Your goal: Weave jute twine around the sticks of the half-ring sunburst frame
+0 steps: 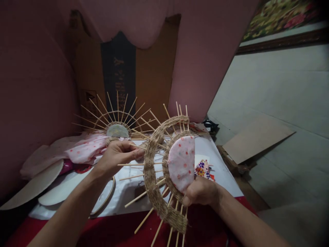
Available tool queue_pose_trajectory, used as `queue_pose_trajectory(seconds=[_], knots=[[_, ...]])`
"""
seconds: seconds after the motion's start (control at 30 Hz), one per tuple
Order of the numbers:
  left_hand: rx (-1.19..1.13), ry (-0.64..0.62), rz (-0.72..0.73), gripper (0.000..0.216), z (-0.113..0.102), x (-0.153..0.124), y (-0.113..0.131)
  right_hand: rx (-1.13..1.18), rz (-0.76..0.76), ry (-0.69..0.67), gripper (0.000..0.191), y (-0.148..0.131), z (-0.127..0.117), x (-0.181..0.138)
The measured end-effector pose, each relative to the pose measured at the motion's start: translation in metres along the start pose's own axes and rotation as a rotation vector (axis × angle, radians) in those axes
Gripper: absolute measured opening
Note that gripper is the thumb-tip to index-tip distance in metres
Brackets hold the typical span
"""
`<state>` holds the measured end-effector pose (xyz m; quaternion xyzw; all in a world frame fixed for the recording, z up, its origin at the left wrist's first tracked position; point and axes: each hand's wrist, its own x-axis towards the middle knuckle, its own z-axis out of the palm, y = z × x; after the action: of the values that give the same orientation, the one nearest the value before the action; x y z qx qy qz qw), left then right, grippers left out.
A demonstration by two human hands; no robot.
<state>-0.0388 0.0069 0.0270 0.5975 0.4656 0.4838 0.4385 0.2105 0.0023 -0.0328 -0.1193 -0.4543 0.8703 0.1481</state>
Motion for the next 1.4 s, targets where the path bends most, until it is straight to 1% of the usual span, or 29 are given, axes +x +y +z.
queue_pose_trajectory(seconds=[0.03,0.1,0.17,0.2,0.27,0.33,0.4,0.5,0.57,0.63,0.7,0.73,0.9,1.0,1.07,1.13,1.2,1.23,1.3,1.4], knots=[[-0.041,0.009,-0.032,0.020,-0.002,0.000,0.000,0.003,0.009,0.002,0.048,0.000,0.000,0.000],[-0.192,-0.028,-0.147,0.029,-0.006,0.000,0.002,0.010,0.023,0.016,0.047,0.001,-0.002,0.000],[-0.365,-0.079,-0.270,0.031,-0.008,-0.002,0.006,0.011,0.035,0.024,0.045,0.003,-0.004,0.000],[-0.432,-0.077,-0.316,0.028,-0.009,-0.003,0.008,0.012,0.044,0.022,0.045,0.003,-0.005,0.000],[-0.509,-0.012,-0.373,0.020,-0.009,-0.005,0.012,0.020,0.057,0.026,0.043,0.004,-0.007,0.000],[-0.527,0.058,-0.366,0.015,-0.008,-0.006,0.014,0.038,0.067,0.039,0.042,0.003,-0.007,0.000],[-0.503,0.063,-0.298,0.017,-0.008,-0.007,0.015,0.066,0.072,0.043,0.042,0.002,-0.006,0.000],[-0.381,0.037,-0.146,0.029,-0.008,-0.005,0.012,0.093,0.077,0.043,0.043,0.000,-0.006,-0.001],[-0.233,0.102,-0.057,0.030,-0.009,-0.004,0.009,0.097,0.073,0.057,0.045,0.000,-0.006,-0.001],[-0.086,0.215,0.007,0.023,-0.010,-0.004,0.008,0.102,0.069,0.064,0.046,0.000,-0.007,-0.001],[-0.004,0.293,0.038,0.016,-0.011,-0.004,0.007,0.107,0.071,0.064,0.047,0.001,-0.008,-0.002],[0.006,0.300,0.047,0.016,-0.011,-0.005,0.007,0.107,0.072,0.070,0.047,0.001,-0.008,-0.003],[-0.011,0.209,0.069,0.026,-0.013,-0.003,0.006,0.058,0.084,0.166,0.039,0.002,-0.013,-0.006],[0.136,0.276,0.111,0.020,-0.012,-0.004,0.005,0.014,0.092,0.218,0.038,0.002,-0.015,-0.006],[0.335,0.339,0.236,0.016,-0.010,-0.007,0.005,-0.009,0.104,0.231,0.038,0.000,-0.014,-0.006],[0.571,0.370,0.426,0.013,-0.009,-0.009,0.005,-0.006,0.113,0.214,0.036,0.000,-0.013,-0.005],[0.767,0.344,0.599,0.010,-0.007,-0.011,0.005,0.010,0.111,0.190,0.036,0.000,-0.011,-0.004],[0.838,0.318,0.661,0.010,-0.006,-0.011,0.004,0.009,0.108,0.185,0.037,0.000,-0.011,-0.004],[0.941,0.263,0.742,0.011,-0.006,-0.012,0.004,-0.004,0.106,0.174,0.040,0.002,-0.011,-0.002],[1.041,0.197,0.790,0.014,-0.006,-0.011,0.005,-0.020,0.110,0.125,0.046,0.004,-0.011,0.001]])
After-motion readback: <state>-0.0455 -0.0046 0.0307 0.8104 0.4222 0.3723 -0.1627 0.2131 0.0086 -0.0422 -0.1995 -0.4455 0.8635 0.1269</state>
